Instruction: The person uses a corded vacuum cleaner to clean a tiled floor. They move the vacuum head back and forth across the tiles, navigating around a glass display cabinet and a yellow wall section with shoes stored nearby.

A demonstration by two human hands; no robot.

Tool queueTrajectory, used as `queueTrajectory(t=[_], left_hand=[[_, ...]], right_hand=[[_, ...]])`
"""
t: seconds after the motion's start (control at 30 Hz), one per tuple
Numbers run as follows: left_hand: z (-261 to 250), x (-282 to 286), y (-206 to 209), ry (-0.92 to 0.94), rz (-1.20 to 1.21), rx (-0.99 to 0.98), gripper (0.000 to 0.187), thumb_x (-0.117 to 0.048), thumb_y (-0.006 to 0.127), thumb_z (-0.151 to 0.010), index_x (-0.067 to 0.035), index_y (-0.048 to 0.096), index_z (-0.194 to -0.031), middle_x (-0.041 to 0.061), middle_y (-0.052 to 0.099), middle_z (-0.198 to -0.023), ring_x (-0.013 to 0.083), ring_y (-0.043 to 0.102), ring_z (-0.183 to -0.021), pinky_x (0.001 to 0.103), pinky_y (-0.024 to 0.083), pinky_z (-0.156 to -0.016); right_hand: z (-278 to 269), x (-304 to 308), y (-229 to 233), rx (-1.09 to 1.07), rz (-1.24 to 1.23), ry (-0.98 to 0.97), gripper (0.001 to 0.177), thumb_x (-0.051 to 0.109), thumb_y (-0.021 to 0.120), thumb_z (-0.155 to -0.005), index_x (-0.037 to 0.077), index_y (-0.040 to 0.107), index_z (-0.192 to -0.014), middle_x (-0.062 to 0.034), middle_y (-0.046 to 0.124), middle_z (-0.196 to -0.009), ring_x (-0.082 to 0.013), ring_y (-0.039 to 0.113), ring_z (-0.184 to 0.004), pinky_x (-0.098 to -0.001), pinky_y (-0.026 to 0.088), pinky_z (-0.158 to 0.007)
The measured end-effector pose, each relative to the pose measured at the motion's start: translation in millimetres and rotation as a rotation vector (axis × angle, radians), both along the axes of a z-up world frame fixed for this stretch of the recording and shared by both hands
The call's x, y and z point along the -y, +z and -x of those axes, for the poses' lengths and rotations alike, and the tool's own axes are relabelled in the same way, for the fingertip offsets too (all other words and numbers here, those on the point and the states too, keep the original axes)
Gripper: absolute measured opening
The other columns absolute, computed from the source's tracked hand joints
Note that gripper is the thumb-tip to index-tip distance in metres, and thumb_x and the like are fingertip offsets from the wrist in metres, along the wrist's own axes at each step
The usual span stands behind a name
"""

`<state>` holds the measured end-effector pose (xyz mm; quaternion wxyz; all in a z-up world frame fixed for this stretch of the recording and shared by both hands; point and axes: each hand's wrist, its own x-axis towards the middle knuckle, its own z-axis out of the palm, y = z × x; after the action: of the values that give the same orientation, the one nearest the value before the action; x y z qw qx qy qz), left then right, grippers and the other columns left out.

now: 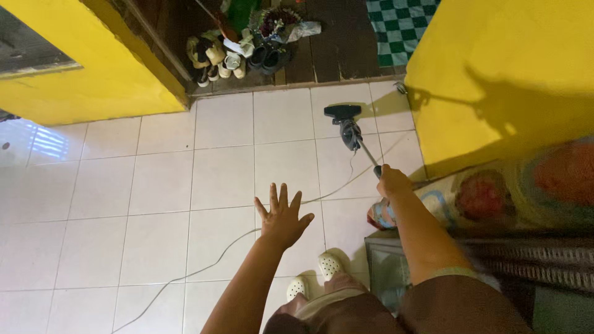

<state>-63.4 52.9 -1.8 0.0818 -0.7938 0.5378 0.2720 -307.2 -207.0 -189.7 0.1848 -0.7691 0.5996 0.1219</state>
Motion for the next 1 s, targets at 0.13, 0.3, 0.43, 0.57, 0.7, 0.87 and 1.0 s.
queueTrajectory(t=[0.13, 0.3, 0.43, 0.57, 0.7, 0.87, 1.0], left_hand=[[3.7, 20.9, 2.0, 0.046, 0.003, -0.003, 0.077, -0.062, 0.042, -0.098, -0.022, 0.024, -0.161, 0.015, 0.001, -0.171, 0.0376, -0.016, -0.155, 0.076, -0.007, -0.115], [13.7, 38.9, 0.9, 0.086, -0.018, -0.029, 0.077, -0.062, 0.042, -0.099, -0.022, 0.022, -0.161, 0.015, 0.000, -0.170, 0.0369, -0.018, -0.155, 0.076, -0.009, -0.115], [19.9, 44.0, -2.2, 0.098, -0.004, -0.038, 0.078, -0.062, 0.043, -0.099, -0.021, 0.022, -0.161, 0.016, 0.000, -0.170, 0.0376, -0.018, -0.155, 0.076, -0.009, -0.114], [23.7, 37.7, 1.8, 0.110, -0.011, -0.048, 0.077, -0.061, 0.043, -0.098, -0.021, 0.022, -0.161, 0.015, 0.000, -0.170, 0.0376, -0.018, -0.155, 0.076, -0.009, -0.114], [18.9, 27.5, 3.9, 0.104, 0.000, -0.050, 0.077, -0.061, 0.043, -0.099, -0.021, 0.022, -0.161, 0.016, 0.000, -0.170, 0.0380, -0.017, -0.155, 0.076, -0.009, -0.114], [18.7, 0.8, 0.8, 0.094, 0.034, -0.041, 0.077, -0.062, 0.043, -0.099, -0.020, 0.023, -0.161, 0.016, 0.001, -0.170, 0.0387, -0.016, -0.155, 0.076, -0.008, -0.114], [21.2, -26.9, 0.7, 0.101, 0.045, -0.071, 0.077, -0.062, 0.042, -0.099, -0.021, 0.022, -0.161, 0.016, 0.001, -0.170, 0.0385, -0.017, -0.155, 0.076, -0.008, -0.115]], right_hand=[[-16.1, 44.1, 7.1, -0.025, -0.048, -0.015, 0.041, 0.014, 0.061, -0.089, 0.004, 0.054, -0.128, -0.0263, 0.071, -0.113, -0.0428, 0.071, -0.107, -0.0537, 0.058, -0.089], [-19.4, 86.9, -3.8, 0.059, 0.062, 0.062, 0.036, 0.018, 0.062, -0.090, 0.006, 0.059, -0.123, -0.0259, 0.070, -0.116, -0.0438, 0.069, -0.109, -0.0539, 0.055, -0.094], [-27.5, 109.6, -7.7, 0.052, 0.037, 0.056, 0.036, 0.015, 0.061, -0.090, 0.005, 0.059, -0.124, -0.0262, 0.071, -0.115, -0.0447, 0.069, -0.109, -0.0548, 0.056, -0.093], [-30.7, 95.1, -4.2, 0.035, 0.011, 0.025, 0.038, 0.015, 0.063, -0.088, 0.005, 0.057, -0.125, -0.0259, 0.070, -0.115, -0.0449, 0.068, -0.109, -0.0552, 0.055, -0.091], [-29.7, 70.2, 10.8, 0.017, -0.005, 0.016, 0.039, 0.016, 0.064, -0.088, 0.004, 0.058, -0.125, -0.0252, 0.070, -0.116, -0.0438, 0.068, -0.110, -0.0542, 0.055, -0.093], [-14.2, 37.2, 18.0, 0.040, -0.007, 0.056, 0.040, 0.015, 0.063, -0.088, 0.002, 0.058, -0.125, -0.0282, 0.070, -0.114, -0.0451, 0.069, -0.108, -0.0532, 0.055, -0.094], [-3.6, -1.4, 13.8, 0.056, 0.016, 0.104, 0.040, 0.015, 0.061, -0.088, 0.000, 0.057, -0.124, -0.0293, 0.071, -0.110, -0.0457, 0.069, -0.106, -0.0527, 0.055, -0.094]])
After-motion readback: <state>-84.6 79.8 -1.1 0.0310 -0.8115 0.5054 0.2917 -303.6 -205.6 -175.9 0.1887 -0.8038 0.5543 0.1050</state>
